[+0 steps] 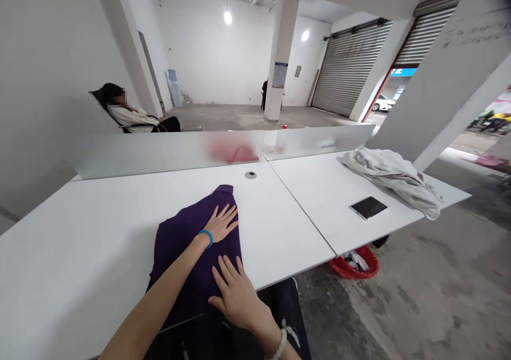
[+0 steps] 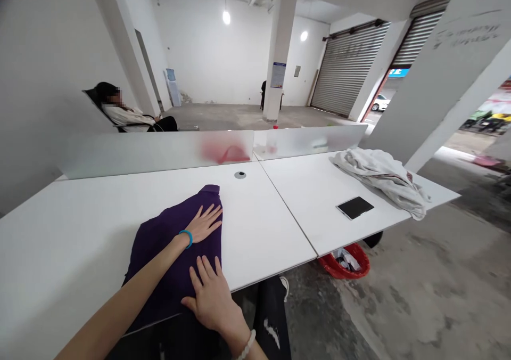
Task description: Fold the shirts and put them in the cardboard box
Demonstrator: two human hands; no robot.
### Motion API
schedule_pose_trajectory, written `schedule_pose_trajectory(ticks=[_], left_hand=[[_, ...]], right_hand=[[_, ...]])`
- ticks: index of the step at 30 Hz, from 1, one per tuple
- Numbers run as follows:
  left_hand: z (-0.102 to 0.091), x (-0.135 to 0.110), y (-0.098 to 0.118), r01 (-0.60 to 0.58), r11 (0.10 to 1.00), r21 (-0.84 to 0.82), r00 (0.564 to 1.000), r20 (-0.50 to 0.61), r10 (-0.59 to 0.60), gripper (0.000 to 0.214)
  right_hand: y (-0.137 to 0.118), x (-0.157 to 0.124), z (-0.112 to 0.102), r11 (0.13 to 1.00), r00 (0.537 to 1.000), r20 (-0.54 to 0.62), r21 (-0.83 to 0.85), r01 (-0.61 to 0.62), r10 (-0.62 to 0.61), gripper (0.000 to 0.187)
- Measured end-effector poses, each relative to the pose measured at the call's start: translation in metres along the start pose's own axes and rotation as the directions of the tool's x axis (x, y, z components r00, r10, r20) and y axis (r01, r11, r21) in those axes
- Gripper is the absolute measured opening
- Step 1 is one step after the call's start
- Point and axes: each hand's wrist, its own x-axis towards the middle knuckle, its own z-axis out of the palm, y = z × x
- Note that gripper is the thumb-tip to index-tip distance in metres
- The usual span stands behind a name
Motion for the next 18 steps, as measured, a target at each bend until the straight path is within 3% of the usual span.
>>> schedule_pose_trajectory(ticks=[6,8,11,13,15,18], left_hand=[[0.001,0.027,-0.023,0.09,0.996,0.026,0.996,0.001,-0.09,0.067],[0.002,0.03,-0.025,0.097,0.995,0.023,0.995,0.002,-0.097,0.068],[0.001,0.028,-0.02,0.093,0.996,-0.004,0.995,-0.039,-0.093,0.063],[-0.002,0.023,-0.015,0.13,0.991,-0.013,0.987,-0.097,-0.13,0.058],[-0.008,0.014,-0.011,0.208,0.978,-0.012,0.963,-0.174,-0.207,0.056],[-0.024,-0.01,-0.019,0.364,0.931,-0.008,0.882,-0.318,-0.348,0.058]], right_hand=[[-0.001,-0.018,-0.007,0.994,0.995,0.096,0.105,0.025,-0.035,0.071],[-0.001,-0.017,-0.014,0.99,0.989,0.14,0.14,0.022,-0.042,0.077],[0.001,-0.004,-0.032,0.984,0.976,0.213,0.176,0.005,-0.043,0.072],[0.004,0.005,-0.043,0.988,0.988,0.155,0.152,-0.02,-0.004,0.066],[0.006,0.009,-0.046,0.993,0.998,0.009,0.101,-0.063,0.062,0.064],[0.01,0.003,-0.037,0.98,0.962,-0.198,0.101,-0.169,0.187,0.056]])
